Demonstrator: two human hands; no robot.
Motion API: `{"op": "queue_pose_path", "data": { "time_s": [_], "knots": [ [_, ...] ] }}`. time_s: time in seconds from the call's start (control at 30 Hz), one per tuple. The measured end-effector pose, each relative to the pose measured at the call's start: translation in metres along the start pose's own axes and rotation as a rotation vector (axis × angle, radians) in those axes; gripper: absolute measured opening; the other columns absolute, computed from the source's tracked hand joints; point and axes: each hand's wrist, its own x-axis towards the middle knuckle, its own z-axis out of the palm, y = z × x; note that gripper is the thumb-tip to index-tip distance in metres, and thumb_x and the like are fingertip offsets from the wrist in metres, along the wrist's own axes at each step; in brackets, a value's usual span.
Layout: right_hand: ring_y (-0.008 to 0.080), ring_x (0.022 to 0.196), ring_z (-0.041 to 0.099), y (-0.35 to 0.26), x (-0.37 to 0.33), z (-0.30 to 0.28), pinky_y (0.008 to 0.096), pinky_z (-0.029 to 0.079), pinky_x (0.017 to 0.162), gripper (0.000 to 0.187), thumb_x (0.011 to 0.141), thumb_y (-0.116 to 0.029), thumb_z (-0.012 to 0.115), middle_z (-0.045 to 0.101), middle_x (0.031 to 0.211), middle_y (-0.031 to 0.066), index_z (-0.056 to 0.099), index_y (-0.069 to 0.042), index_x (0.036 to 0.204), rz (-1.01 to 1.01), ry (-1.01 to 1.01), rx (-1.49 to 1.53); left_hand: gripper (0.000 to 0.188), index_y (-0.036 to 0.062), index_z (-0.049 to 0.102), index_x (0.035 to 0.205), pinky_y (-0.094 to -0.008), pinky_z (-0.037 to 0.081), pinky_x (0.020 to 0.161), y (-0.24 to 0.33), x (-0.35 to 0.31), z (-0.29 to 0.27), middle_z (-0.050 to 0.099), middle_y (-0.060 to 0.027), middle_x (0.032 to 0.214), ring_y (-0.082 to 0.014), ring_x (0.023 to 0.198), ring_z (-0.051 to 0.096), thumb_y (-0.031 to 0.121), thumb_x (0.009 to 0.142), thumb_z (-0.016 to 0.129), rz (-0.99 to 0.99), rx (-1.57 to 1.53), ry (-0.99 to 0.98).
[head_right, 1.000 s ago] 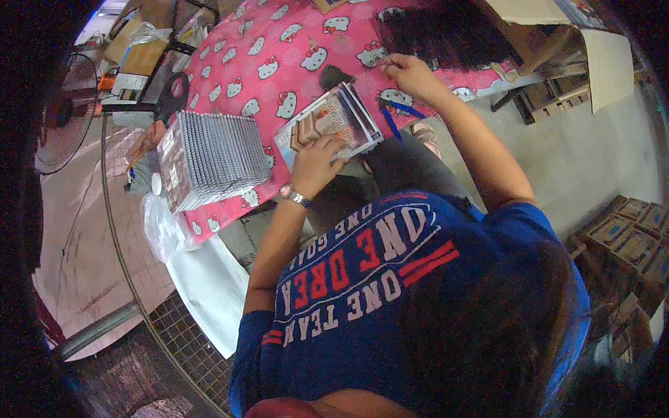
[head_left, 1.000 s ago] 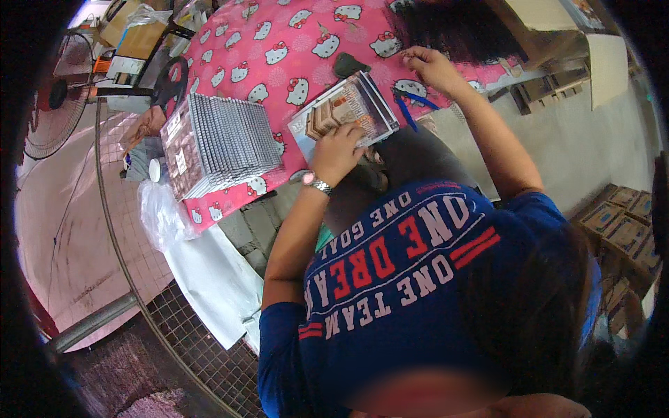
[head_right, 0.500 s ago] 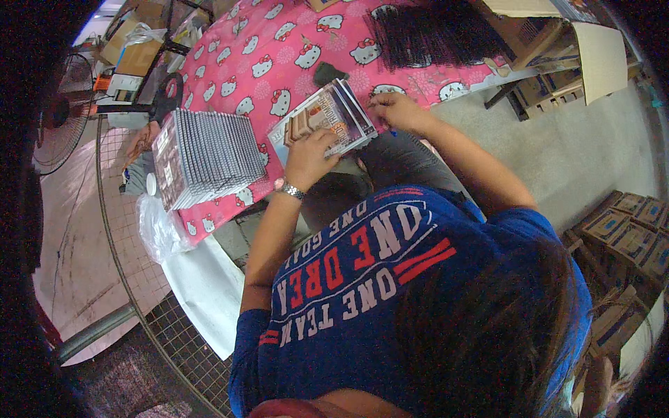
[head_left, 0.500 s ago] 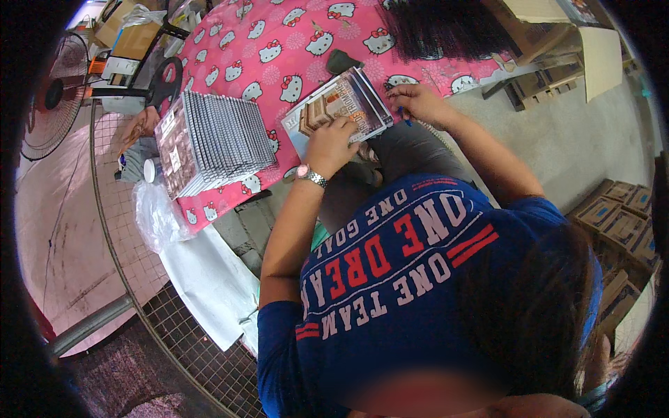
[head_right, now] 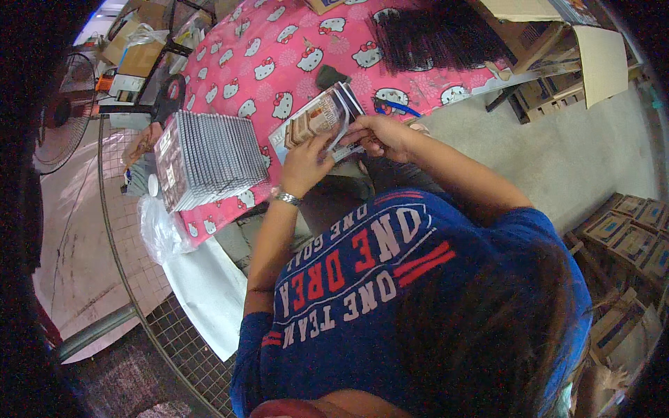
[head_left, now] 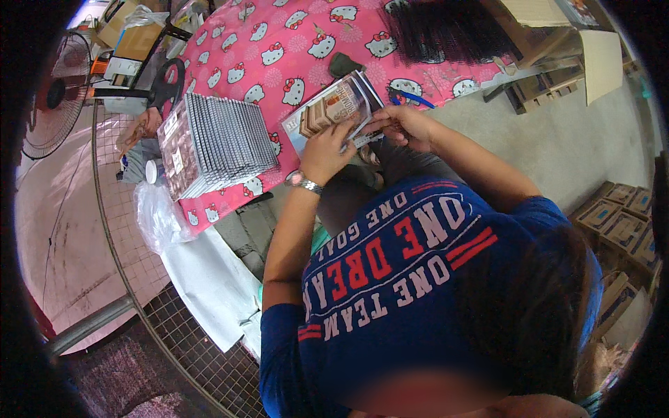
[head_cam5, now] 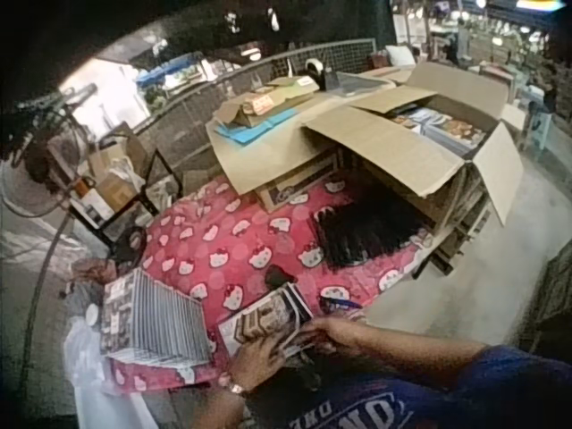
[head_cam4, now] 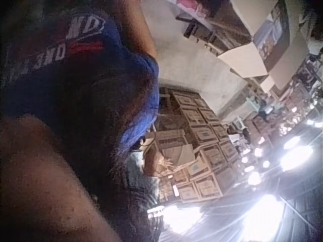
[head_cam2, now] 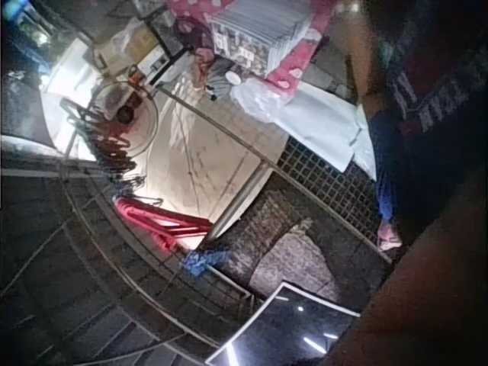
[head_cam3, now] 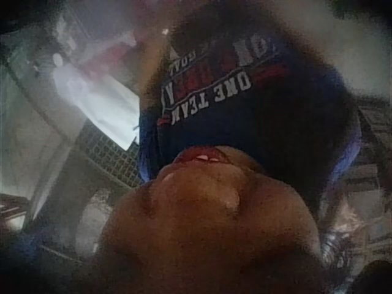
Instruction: The person threads a spiral wire through the pre-punched holes of a notebook and then uses a blue hand tool to crimp the ends of the wire. They process multiple notebooks, picking each one from a stack and placing it on another stack after finishing.
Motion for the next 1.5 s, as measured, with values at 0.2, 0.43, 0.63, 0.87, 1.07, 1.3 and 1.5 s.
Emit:
{"op": "queue_pose_path", "data": {
  "time_s": [0.2,0.43,0.63,0.87,1.07,1.3,1.5],
  "knots": [
    [0.0083,0.063,0.054,-0.025,0.009,0.015,0.0218,0.044,0.059,0.027,0.089,-0.015,0.054,0.069,0.096,0.0063,0.065,-0.001,0.109,-0.326,0.105,-0.335,0.034,0.0089,0.056,0.119,-0.0463,0.052,0.064,0.010,0.014,-0.027,0.064,-0.0177,0.103,-0.0381,0.078,0.064,0.013,0.085,0.052,-0.133,0.192,0.089],
    [0.0282,0.128,0.044,-0.003,0.020,0.057,0.0337,0.036,0.105,0.076,0.090,-0.026,0.059,0.033,0.148,0.0201,0.017,-0.003,0.150,-0.828,0.159,-0.633,0.020,0.0077,0.059,0.101,-0.0434,0.040,0.085,0.015,0.048,-0.044,0.064,-0.0098,0.096,-0.0295,0.094,0.058,0.017,0.084,0.057,-0.106,0.357,0.323],
    [0.0260,0.123,0.051,-0.032,0.011,0.046,0.0337,0.039,0.102,0.051,0.098,-0.034,0.049,0.052,0.133,0.0184,0.045,-0.001,0.136,-0.756,0.065,-0.699,0.020,0.0083,0.061,0.101,-0.0417,0.035,0.086,-0.001,0.049,-0.042,0.062,-0.0074,0.094,-0.0276,0.094,0.055,0.018,0.083,0.062,0.072,0.138,0.373],
    [0.0330,0.098,0.060,-0.076,0.005,0.031,0.0381,0.049,0.082,0.025,0.087,-0.013,0.062,0.061,0.102,0.0150,0.066,-0.006,0.111,-1.056,0.009,-1.177,0.021,0.0061,0.064,0.099,-0.0399,0.035,0.088,0.002,0.050,-0.052,0.064,-0.0116,0.098,-0.0297,0.096,0.057,0.022,0.085,0.064,0.143,0.040,0.258],
    [0.0274,0.093,0.060,-0.072,0.011,0.032,0.0346,0.049,0.080,0.030,0.079,0.001,0.066,0.059,0.098,0.0108,0.067,-0.007,0.108,-1.173,0.061,-1.246,0.023,0.0049,0.063,0.101,-0.0401,0.037,0.088,0.004,0.049,-0.053,0.064,-0.0123,0.097,-0.0301,0.096,0.057,0.022,0.085,0.064,0.124,0.004,0.250],
    [0.0298,0.093,0.061,-0.065,0.011,0.032,0.0367,0.051,0.079,0.031,0.076,0.002,0.067,0.060,0.100,0.0118,0.068,-0.008,0.106,-1.283,0.088,-1.308,0.022,0.0045,0.063,0.099,-0.0391,0.038,0.087,0.003,0.048,-0.056,0.065,-0.0125,0.097,-0.0310,0.093,0.058,0.020,0.084,0.065,0.130,-0.033,0.244],
    [0.0346,0.093,0.061,-0.062,-0.008,0.043,0.0401,0.050,0.081,0.029,0.079,0.001,0.063,0.061,0.100,0.0142,0.064,-0.005,0.108,-1.052,0.173,-1.280,0.024,0.0068,0.060,0.104,-0.0392,0.037,0.087,0.013,0.047,-0.055,0.065,-0.0104,0.098,-0.0291,0.093,0.058,0.018,0.083,0.064,0.098,0.008,0.271]
  ]
}}
